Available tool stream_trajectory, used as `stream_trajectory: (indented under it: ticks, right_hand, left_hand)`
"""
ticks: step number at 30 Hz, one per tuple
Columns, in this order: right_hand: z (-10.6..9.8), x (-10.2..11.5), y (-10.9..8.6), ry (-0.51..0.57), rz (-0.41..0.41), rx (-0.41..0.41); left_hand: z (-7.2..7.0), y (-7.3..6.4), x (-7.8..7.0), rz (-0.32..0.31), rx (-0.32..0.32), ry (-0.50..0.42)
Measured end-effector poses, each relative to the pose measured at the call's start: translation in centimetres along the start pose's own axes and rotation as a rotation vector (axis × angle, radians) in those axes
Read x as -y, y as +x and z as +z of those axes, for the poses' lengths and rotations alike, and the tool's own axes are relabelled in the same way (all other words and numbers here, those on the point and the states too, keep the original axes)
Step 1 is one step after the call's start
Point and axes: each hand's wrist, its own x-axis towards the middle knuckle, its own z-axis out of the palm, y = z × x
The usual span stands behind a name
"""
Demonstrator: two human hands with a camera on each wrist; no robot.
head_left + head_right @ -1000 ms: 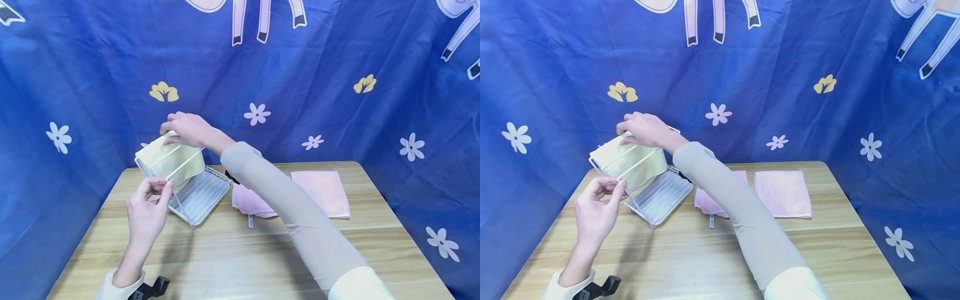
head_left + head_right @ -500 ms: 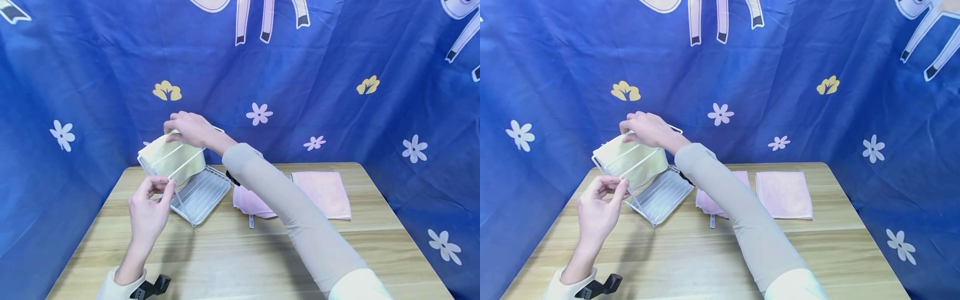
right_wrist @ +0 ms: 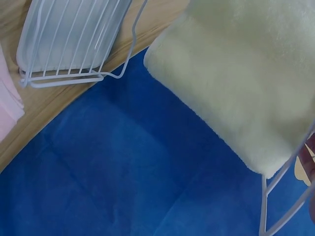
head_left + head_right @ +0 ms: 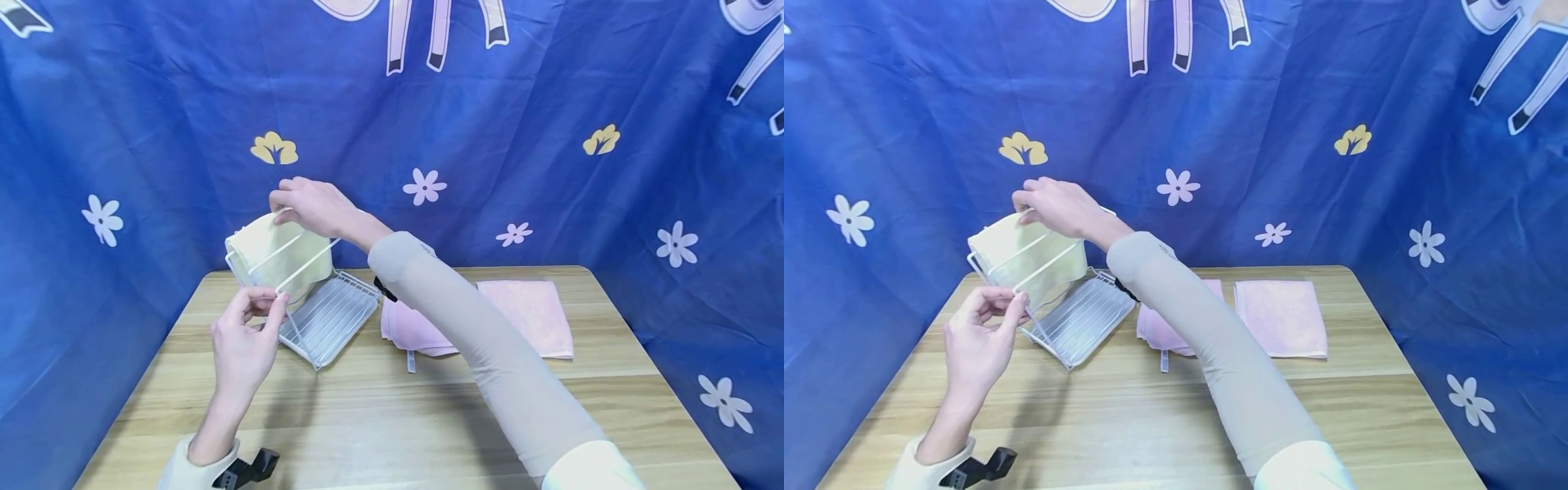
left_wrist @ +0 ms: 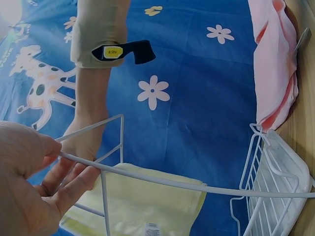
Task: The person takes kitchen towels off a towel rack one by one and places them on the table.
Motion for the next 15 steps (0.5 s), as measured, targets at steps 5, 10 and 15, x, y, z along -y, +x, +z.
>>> stream_trajectory:
  ticks: [5, 10, 15]
  right_hand:
    - [-0.6, -0.3, -0.3, 0.005, -0.019, -0.062]
    - [-1.1, -0.9, -0.6, 0.013, -0.022, -0.090]
    - [-1.8, -1.3, -0.8, 0.017, -0.017, -0.100]
  left_hand:
    - [0.0, 0.0, 0.0, 0.002, 0.000, 0.005]
    - [-0.1, 0.0, 0.1, 0.004, 0.001, 0.005]
    - [-0.1, 0.1, 0.2, 0.014, 0.004, 0.015]
